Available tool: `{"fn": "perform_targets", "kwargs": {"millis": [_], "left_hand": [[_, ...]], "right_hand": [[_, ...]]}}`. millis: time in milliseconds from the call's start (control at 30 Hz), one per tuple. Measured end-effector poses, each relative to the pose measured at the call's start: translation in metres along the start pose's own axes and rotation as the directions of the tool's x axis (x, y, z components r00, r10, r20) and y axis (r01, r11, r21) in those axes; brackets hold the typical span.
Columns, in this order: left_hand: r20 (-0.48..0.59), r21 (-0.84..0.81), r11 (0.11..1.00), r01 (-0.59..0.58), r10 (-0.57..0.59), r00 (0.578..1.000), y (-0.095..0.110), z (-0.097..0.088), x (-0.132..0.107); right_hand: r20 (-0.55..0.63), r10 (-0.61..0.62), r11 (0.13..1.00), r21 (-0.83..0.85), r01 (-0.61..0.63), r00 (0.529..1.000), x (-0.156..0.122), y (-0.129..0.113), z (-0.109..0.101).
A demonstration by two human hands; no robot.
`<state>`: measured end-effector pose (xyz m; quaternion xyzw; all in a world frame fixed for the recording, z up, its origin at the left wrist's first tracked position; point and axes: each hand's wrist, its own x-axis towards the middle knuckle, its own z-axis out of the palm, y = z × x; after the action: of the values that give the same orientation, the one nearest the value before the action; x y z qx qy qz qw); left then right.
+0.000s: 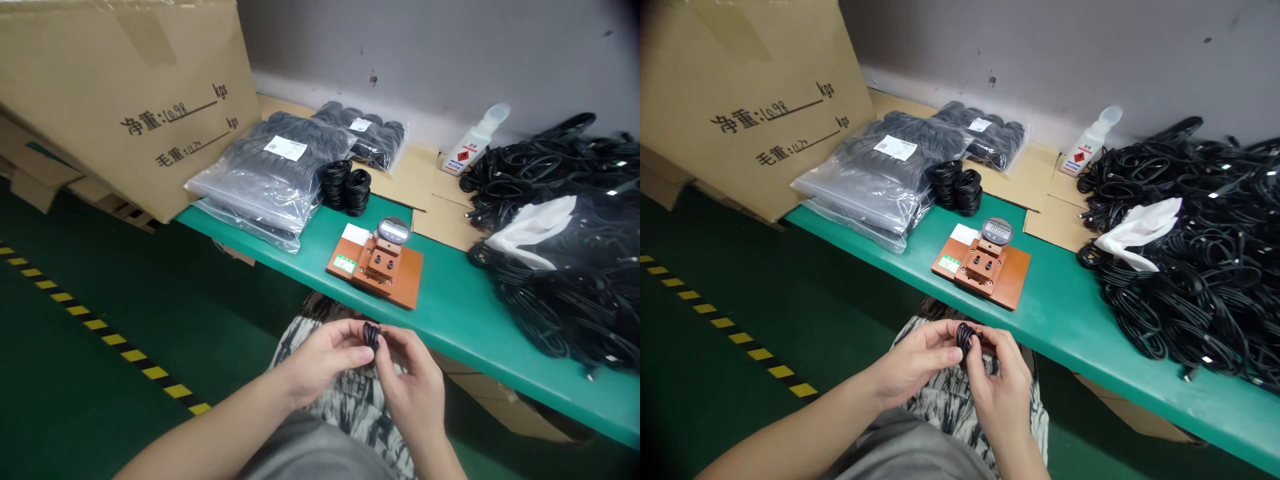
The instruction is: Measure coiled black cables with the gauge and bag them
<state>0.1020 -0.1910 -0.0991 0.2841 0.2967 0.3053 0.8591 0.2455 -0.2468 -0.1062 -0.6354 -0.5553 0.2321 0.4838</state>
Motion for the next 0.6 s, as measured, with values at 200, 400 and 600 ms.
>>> {"fn": "perform_targets", "kwargs": {"millis": [200,400,600], "left_hand": [[0.019,0.111,0.993,0.045,-0.047,0.999,0.0079,0.0003,-0.0001],[0.063,0.186,0.982,0.040,-0.053,0.997,0.0094,0.0004,0.0021],[0.008,0.176,0.983,-0.056,0.056,0.998,0.0037,0.0045,-0.0009]], "right_hand": [[0.078,0.009,1.000,-0.018,-0.008,0.997,0.0033,-0.0035,-0.0049],[0.134,0.139,0.990,-0.002,-0.140,0.981,0.0066,-0.0073,-0.0095],[0.034,0.221,0.966,0.133,-0.223,0.975,0.0049,-0.0074,-0.0075]]}}
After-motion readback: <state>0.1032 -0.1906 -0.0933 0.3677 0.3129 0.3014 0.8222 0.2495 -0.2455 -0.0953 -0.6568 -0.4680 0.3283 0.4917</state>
